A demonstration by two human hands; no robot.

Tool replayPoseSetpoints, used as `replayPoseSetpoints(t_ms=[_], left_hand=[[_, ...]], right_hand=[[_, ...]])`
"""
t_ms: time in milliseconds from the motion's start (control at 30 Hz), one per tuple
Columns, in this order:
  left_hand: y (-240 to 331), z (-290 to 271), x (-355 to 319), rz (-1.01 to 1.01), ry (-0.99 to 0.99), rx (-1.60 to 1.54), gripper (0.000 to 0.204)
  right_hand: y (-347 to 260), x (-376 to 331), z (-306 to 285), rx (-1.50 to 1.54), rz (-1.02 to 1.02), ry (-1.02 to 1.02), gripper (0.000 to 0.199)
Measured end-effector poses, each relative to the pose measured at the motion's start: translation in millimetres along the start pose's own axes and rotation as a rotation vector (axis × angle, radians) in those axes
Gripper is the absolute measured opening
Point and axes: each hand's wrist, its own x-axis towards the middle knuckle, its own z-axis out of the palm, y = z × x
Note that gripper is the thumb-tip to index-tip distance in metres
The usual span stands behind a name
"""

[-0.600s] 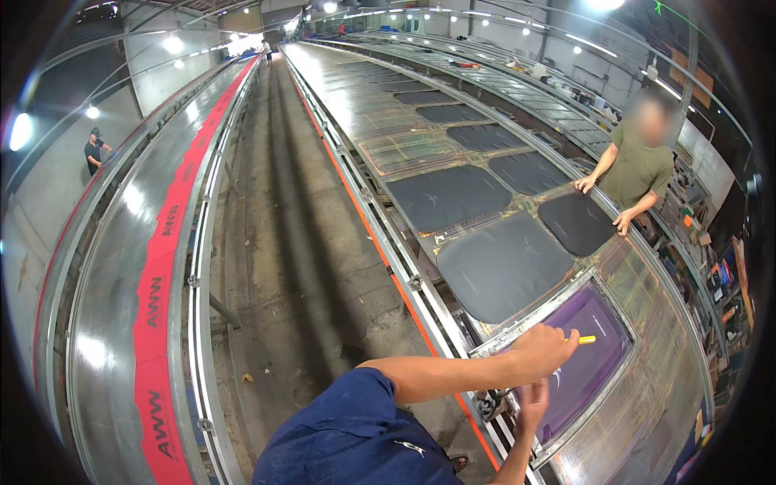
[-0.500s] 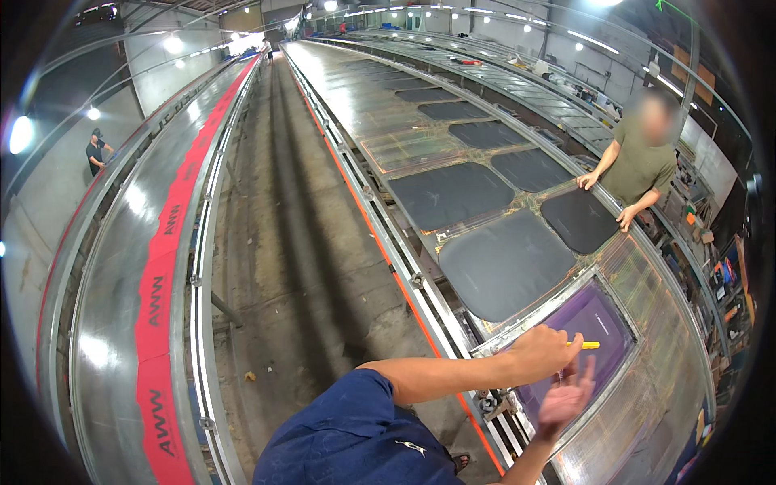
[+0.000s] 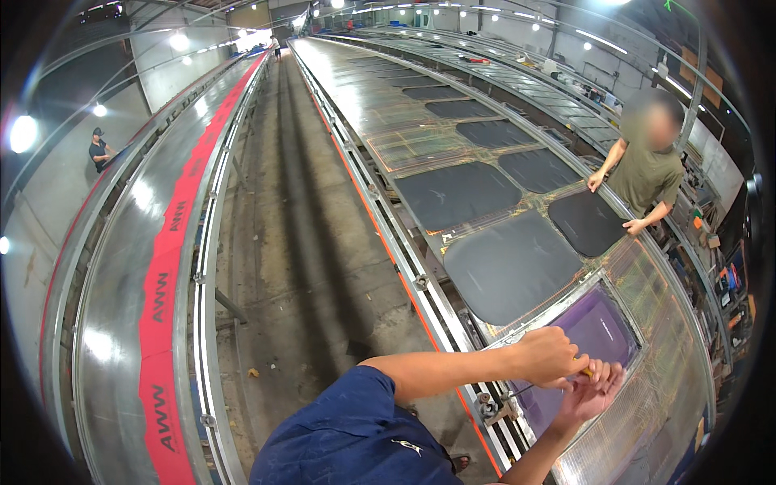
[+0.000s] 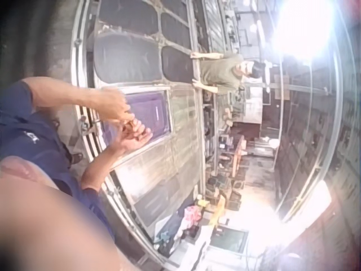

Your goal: The person uses a yellow squeegee to press a purple solar panel into a metal frame on a conveyor. They then place a white panel into an adjacent frame and smooth it down by hand. The person repeats the placement and smoothing of the white panel multiple times.

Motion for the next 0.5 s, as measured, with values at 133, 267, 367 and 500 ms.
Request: replayPoseSetpoints(t_ms=[133,267,367,500], left_hand=[[-30.6,6.5,18.4,0.167,0.294,-0.205,0.04],[-36.4,23.1,46.4,0.024,0.458,-0.494,0.042],[-36.7,45.3,67.3,-0.111,0.524,-0.67,0.039],[3.1,87.6,105.9,-0.25,0.507,-1.233,0.03]], right_hand=[[1.5,-32.0,10.5,-0.189,-0.234,-0.043,0.03],[-2.1,-50.6,13.7,-0.363,-0.328,-0.177,0.028],[10.5,-68.8,23.9,-0.783,-0.516,-0.271,0.025],[40.2,-86.1,47.2,-1.456,-0.598,-0.61,0.028]])
